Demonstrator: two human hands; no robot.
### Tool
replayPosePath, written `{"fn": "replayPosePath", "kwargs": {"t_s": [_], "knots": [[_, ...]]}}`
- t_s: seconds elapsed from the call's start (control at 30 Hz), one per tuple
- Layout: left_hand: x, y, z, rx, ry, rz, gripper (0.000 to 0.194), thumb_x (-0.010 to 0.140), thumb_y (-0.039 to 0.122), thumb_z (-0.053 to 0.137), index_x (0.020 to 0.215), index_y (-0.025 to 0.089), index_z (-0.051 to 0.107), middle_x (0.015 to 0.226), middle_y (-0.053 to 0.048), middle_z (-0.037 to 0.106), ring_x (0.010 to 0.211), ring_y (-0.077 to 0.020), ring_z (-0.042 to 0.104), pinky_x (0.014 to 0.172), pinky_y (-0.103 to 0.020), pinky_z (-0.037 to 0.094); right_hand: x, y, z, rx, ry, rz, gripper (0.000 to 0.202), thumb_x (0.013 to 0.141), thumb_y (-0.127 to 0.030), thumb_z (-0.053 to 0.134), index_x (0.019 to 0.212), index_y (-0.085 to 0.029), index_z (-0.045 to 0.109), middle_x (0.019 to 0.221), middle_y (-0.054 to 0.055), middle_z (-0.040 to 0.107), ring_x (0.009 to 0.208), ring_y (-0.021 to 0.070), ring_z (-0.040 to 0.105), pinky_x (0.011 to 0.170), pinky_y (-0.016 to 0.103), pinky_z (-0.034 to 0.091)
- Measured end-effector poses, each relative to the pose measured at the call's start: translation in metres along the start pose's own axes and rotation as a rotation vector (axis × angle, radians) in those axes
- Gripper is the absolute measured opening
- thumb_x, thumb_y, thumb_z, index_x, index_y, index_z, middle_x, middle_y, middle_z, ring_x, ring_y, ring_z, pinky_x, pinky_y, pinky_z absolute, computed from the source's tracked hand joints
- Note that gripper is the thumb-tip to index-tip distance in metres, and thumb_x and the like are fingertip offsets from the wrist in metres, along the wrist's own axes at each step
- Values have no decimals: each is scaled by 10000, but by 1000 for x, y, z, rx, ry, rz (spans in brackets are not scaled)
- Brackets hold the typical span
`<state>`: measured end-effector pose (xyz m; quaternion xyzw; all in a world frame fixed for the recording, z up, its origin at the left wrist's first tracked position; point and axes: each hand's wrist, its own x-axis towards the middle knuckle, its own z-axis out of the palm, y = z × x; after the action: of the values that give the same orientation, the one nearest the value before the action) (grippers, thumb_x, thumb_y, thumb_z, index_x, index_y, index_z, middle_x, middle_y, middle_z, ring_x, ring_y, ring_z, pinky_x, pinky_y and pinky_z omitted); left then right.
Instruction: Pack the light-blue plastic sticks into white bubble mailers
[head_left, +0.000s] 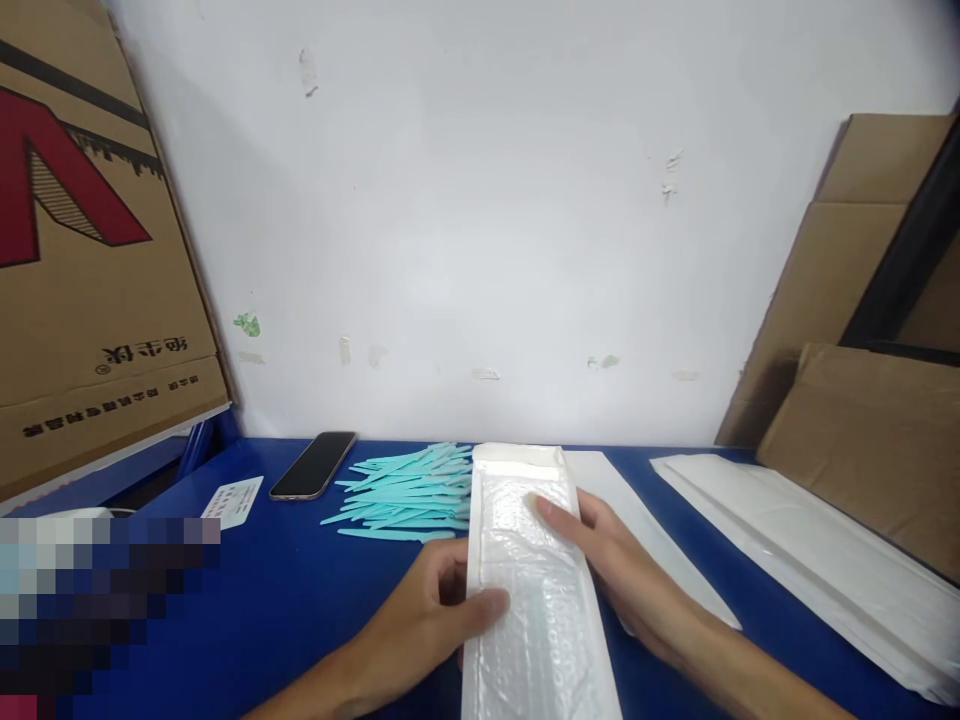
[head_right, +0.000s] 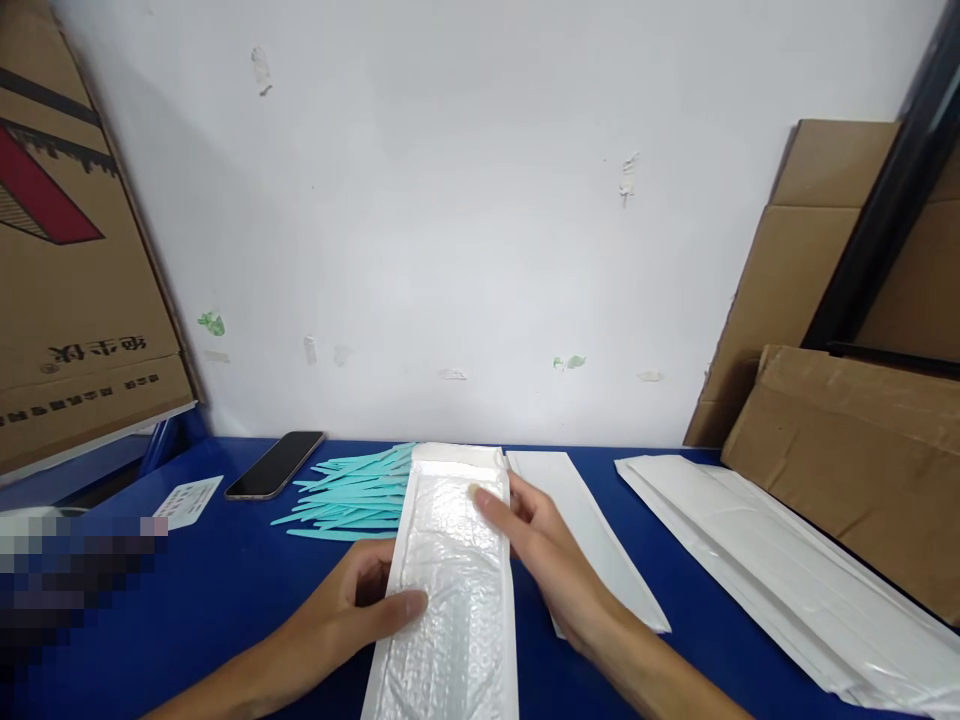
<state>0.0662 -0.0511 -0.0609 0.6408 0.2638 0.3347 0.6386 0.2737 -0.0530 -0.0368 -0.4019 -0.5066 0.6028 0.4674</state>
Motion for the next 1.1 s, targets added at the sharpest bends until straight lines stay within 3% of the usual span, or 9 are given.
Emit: {"fn": "replayPosePath", "kwargs": {"t_s": [0.23, 0.47, 0.53, 0.67, 0.83, 0.93, 1.1], "knots": [[0, -1, -7, 27, 35, -71, 222, 834, 371, 719, 862, 152, 693, 752, -7, 615, 641, -129, 557, 834, -365, 505, 19, -2, -27, -257, 240, -166, 509, 811, -590, 698, 1128, -192, 685, 776, 21, 642, 726, 174, 576, 587, 252, 468], [-1, -1, -10, 64, -10, -88, 189, 824, 346, 719, 820, 159, 700, 761, -28, 634, 825, -223, 651, 795, -336, 494, 20, 7, -26, -463, 335, -261, 409, 817, -597, 682, 932, -205, 669, 659, -17, 579, 554, 124, 474, 469, 229, 376], [-2, -2, -11, 71, 26, -104, 240, 827, 400, 717, 849, 162, 706, 774, -34, 641, 823, -229, 651, 770, -334, 499, 20, 6, -26, -480, 337, -275, 399, 854, -595, 638, 929, -206, 687, 608, -26, 541, 548, 131, 489, 482, 234, 406], [-1, -4, -11, 76, 227, -101, 413, 860, 527, 665, 1091, 186, 686, 929, -58, 686, 873, -225, 645, 789, -331, 508, 17, 3, -24, -504, 310, -297, 400, 874, -580, 623, 948, -198, 715, 613, -19, 566, 545, 136, 530, 494, 241, 438], [4, 0, -14, -54, 354, -40, 698, 879, 474, 681, 1470, 291, 358, 916, -23, 704, 811, -207, 673, 741, -302, 510, 14, 5, -17, -503, 185, -319, 379, 903, -548, 608, 988, -200, 731, 696, 1, 638, 570, 132, 575, 492, 231, 444], [4, 1, -17, -103, 374, -6, 730, 880, 446, 688, 1480, 326, 288, 900, -10, 701, 748, -194, 676, 688, -281, 506, 13, 9, -14, -485, 151, -303, 403, 907, -552, 602, 1039, -191, 725, 775, 22, 689, 541, 127, 601, 475, 236, 437], [4, 0, -20, -81, 399, 5, 520, 881, 446, 676, 1315, 278, 442, 808, 13, 668, 634, -143, 605, 565, -210, 441, 12, 13, -15, -484, 169, -297, 471, 916, -551, 594, 1193, -177, 663, 662, 5, 672, 540, 153, 635, 486, 245, 441]]}}
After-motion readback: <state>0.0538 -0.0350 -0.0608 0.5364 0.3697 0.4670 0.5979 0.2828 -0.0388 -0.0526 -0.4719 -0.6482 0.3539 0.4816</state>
